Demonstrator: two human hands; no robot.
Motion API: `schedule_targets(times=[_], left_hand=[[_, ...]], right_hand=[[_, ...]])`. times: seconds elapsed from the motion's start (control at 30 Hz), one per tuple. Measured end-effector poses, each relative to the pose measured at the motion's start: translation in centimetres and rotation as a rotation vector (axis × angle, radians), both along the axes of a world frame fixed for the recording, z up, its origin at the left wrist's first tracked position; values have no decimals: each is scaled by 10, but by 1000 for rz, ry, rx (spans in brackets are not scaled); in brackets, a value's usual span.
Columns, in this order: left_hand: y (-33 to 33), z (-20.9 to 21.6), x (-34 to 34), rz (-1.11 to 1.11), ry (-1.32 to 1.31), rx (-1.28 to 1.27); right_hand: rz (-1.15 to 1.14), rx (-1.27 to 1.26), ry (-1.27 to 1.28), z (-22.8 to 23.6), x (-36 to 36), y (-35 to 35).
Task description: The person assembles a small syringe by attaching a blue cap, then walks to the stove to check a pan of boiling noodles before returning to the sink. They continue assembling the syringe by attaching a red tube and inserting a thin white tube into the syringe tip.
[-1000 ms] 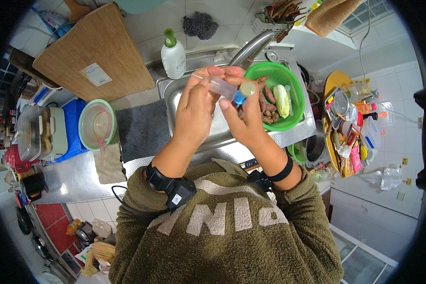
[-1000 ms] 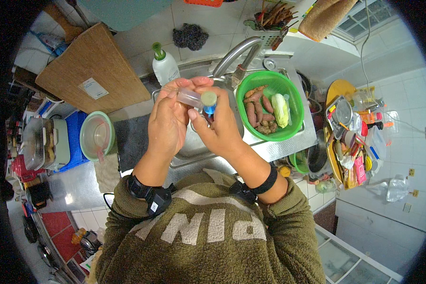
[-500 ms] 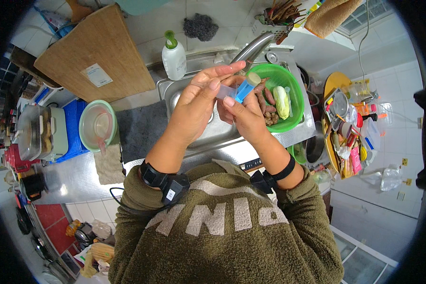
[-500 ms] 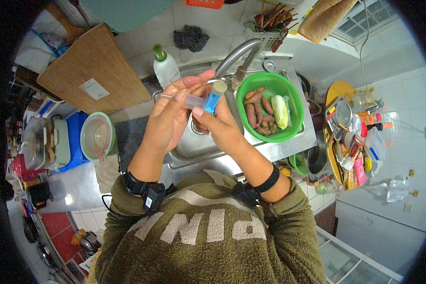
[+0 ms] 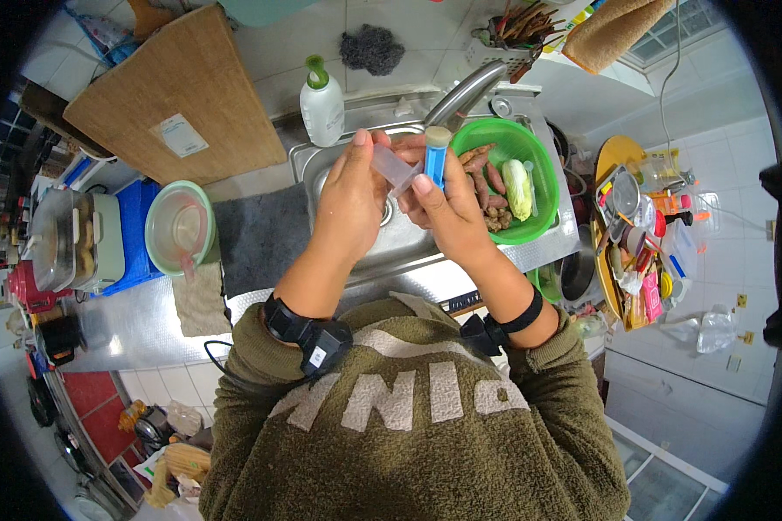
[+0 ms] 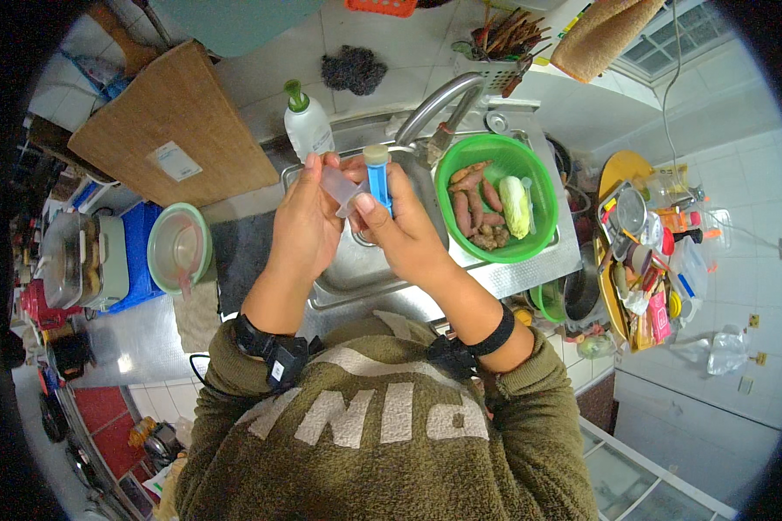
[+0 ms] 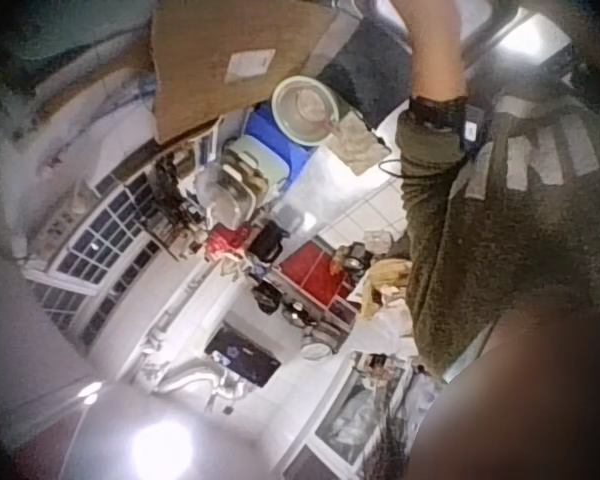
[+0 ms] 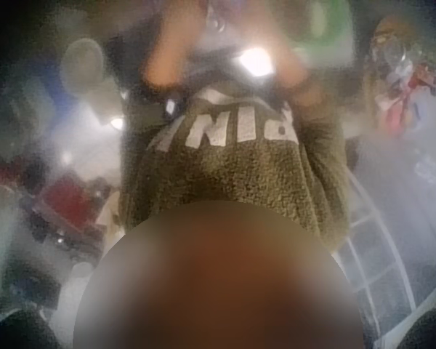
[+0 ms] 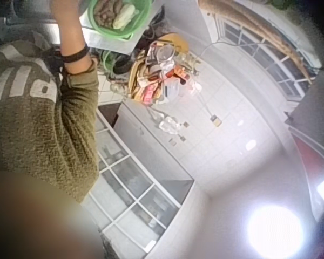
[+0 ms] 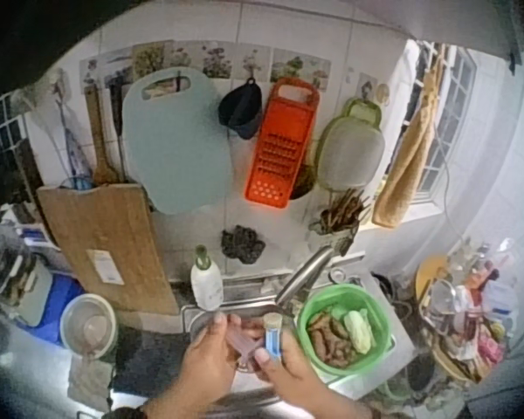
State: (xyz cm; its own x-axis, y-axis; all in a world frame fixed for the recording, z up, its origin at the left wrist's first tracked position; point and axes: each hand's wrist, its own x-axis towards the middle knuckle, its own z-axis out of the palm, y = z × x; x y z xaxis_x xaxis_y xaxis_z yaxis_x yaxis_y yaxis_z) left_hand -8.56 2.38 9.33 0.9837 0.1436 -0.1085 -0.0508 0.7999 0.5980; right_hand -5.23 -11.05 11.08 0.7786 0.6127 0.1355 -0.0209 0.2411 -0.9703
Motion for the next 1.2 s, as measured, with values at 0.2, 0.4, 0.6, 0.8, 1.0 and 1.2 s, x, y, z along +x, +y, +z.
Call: schedule_targets(times=[0.2, 0.4, 0.6, 0.8, 1.0, 1.2], left_hand=[[-10, 3, 6, 72, -3, 109], [-6, 7, -1, -47, -127, 690], [3, 8, -3, 26, -224, 1034], [8, 13, 0, -209, -137, 1017], [-4, 16, 0, -234, -132, 583], [-8, 12, 2, -136, -170, 284]], right_hand=[[-216, -80, 63, 4, -4, -2], [-254, -47, 190, 15, 5, -5], [-207, 27, 259, 22, 10, -10], [-253, -113, 27, 19, 15, -12], [-298, -66, 29, 15, 20, -9], [-286, -1, 330, 9, 15, -15]])
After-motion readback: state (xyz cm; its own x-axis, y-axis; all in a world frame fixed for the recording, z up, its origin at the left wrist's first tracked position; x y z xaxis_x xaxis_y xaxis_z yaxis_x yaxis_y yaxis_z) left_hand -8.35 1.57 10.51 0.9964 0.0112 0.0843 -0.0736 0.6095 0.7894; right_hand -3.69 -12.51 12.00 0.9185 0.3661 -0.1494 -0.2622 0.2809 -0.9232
